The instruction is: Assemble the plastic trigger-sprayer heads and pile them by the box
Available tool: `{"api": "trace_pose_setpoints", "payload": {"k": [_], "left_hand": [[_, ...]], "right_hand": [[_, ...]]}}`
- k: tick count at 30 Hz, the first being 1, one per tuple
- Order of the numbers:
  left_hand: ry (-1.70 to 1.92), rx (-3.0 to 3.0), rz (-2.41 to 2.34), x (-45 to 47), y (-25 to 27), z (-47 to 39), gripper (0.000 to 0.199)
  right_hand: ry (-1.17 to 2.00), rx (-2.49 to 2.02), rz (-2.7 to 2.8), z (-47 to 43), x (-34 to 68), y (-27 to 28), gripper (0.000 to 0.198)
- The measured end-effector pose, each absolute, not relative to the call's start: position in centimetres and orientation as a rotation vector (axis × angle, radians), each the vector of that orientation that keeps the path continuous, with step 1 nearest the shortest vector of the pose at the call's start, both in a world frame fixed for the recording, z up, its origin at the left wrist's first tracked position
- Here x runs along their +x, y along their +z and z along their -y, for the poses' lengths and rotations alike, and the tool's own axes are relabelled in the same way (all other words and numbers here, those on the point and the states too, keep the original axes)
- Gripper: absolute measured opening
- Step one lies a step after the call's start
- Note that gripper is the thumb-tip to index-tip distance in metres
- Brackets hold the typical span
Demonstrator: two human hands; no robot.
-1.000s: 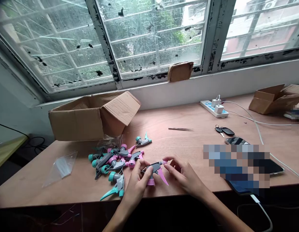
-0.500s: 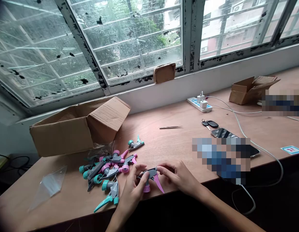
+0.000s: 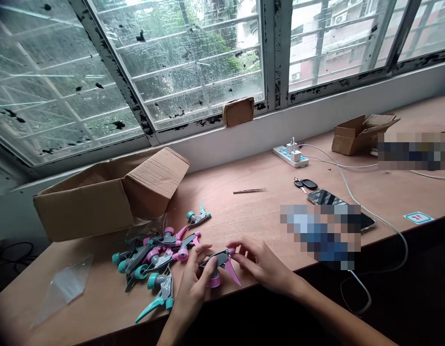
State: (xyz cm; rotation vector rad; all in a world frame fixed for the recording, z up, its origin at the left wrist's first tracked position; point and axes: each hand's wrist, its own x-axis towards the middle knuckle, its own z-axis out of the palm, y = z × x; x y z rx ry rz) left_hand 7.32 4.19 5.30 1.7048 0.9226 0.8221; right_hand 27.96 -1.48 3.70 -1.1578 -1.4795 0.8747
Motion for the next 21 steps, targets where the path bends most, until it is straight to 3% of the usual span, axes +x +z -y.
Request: {"api": "trace_pose_setpoints", "payload": {"k": [2,6,9,13,17,21], "left_hand": [[0.786,1.725,-0.919,7.18,5.24,-4.24,0.035],[0.762,1.729,-0.897,7.11,5.07,-4.24,0.033],[0.751,1.749,-0.852,7.17,5.09,-4.22,0.03],[0.744,1.758,-0.844,7.21,5.22,-4.2,0.029],[0.765,1.718,-0.897,7.31,5.27,-4.24,0.03],[0.764,1.706,-0.897,7.4,5.31,-4.36,0.03]], "right_hand": [[0.901,-1.155,1.498,1.44,27.97,3.69,0.027],[1.026,-1.135,1.468,1.24,28.01,3.44,0.043],[1.073,-1.109,1.373,1.24,28.11,3.27,0.032],[0.965,-1.108,1.404,1.56,28.25,3.63,0.038],[0.903,-1.061,1.536,1.58,28.27,4.11,0.019],[0.914,-1.094,1.552,1.35,28.34,3.98,0.021]]}}
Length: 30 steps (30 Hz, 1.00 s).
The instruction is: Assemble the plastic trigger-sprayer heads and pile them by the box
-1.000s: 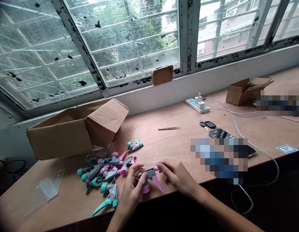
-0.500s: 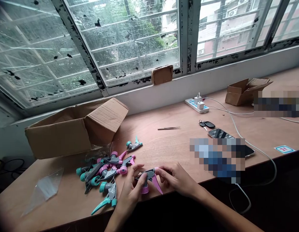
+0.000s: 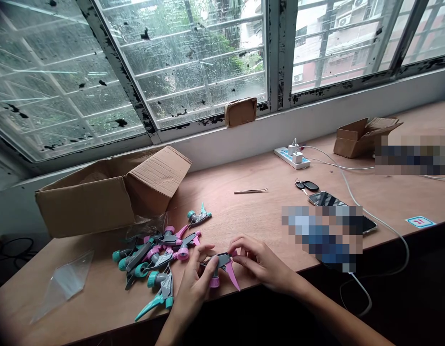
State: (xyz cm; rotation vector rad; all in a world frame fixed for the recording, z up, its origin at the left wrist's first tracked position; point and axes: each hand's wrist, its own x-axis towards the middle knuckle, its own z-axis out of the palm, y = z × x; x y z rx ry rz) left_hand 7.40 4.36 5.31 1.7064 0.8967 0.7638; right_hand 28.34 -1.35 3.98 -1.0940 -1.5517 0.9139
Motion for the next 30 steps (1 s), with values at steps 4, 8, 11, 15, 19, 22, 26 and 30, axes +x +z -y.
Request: {"api": "trace_pose_setpoints", "payload": {"k": [4,8,11,15,19,22,26,30], "left_hand": [[0.723,1.713,-0.851,7.37,5.48,-4.3,0.029],[0.729,1.727,-0.837,7.4,5.66,-4.17,0.027],[0.751,1.724,-0.858,7.45,5.47,-4.25,0.028],[0.792,1.692,-0.924,7.4,4.86,-4.69,0.031],[0.786,1.698,-0.909,7.25,4.75,-4.87,0.032],[0.765,1.732,-0.881,7.17,5.11,-4.67,0.029],[0.751,1.73,-0.854,7.09,5.43,-4.48,0.029],[0.751,1.731,-0.862,7.06,5.37,-4.55,0.03]], "right_hand": [[0.938,-1.171,1.48,1.44,28.38,3.87,0.03],[0.896,-1.149,1.545,1.56,28.25,4.18,0.027],[0.89,-1.156,1.533,1.6,28.11,4.1,0.026],[0.862,-1.172,1.555,1.76,28.0,3.66,0.025],[0.824,-1.216,1.584,1.86,27.97,3.88,0.024],[0.845,-1.206,1.573,1.85,27.94,4.34,0.027],[0.812,-1.215,1.616,1.83,27.81,4.52,0.035],[0.761,-1.217,1.595,1.9,27.73,3.98,0.025]]}}
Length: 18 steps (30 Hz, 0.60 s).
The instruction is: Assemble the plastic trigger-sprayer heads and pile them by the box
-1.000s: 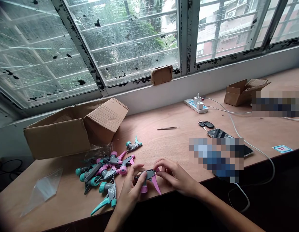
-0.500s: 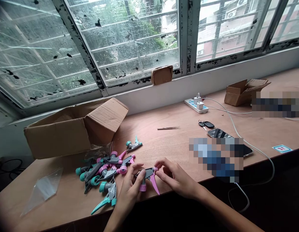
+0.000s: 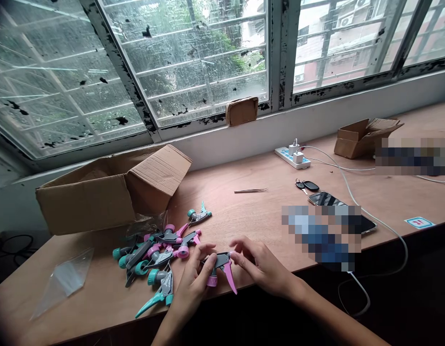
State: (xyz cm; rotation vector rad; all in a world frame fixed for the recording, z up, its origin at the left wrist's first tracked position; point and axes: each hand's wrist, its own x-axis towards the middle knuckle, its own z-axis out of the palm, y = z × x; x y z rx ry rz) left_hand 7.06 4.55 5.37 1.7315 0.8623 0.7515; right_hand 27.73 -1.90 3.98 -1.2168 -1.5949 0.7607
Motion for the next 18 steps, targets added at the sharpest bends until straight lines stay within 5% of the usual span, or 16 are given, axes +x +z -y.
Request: {"api": "trace_pose_setpoints", "payload": {"k": [18], "left_hand": [[0.717,1.762,-0.826,7.1,5.2,-4.7,0.028]], "right_hand": [[0.776,-1.223,1.667,1.8,28.0,4.8,0.03]]}}
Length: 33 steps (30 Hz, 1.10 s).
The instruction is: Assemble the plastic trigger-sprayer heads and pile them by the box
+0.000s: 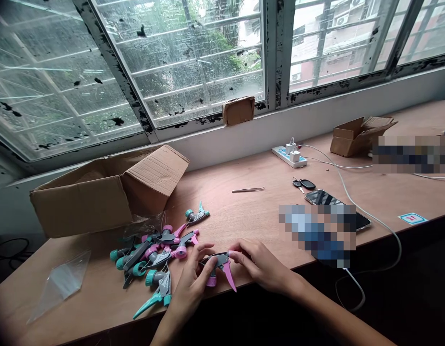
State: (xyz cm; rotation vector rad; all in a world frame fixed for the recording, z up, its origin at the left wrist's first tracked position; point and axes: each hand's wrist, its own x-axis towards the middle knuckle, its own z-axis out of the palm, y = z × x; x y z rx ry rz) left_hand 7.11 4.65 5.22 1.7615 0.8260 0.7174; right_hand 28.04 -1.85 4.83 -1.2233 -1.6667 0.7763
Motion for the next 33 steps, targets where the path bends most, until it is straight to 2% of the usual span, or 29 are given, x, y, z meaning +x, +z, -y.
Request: {"api": "trace_pose_setpoints", "payload": {"k": [9,15,26,28,33], "left_hand": [[0.712,1.72,-0.775,7.0,5.0,-4.6,0.03],[0.76,1.674,-0.836,7.0,5.3,-4.6,0.032],[0.702,1.815,-0.836,7.0,5.6,-4.5,0.027],[0.683,1.865,-0.814,7.0,5.9,-4.3,0.032],[0.61,1.896,-0.772,6.7,6.1,-3.8,0.065]], "right_hand": [[0.691,-1.333,1.846,1.7,28.2,4.1,0.045],[0.793,-1.293,1.699,2.1,27.9,4.0,0.028],[0.682,-1.341,1.704,2.0,28.2,3.4,0.031],[0.615,-1.371,1.718,2.1,28.1,3.2,0.037],[0.616,-1.364,1.706,2.1,28.0,3.4,0.047]]}}
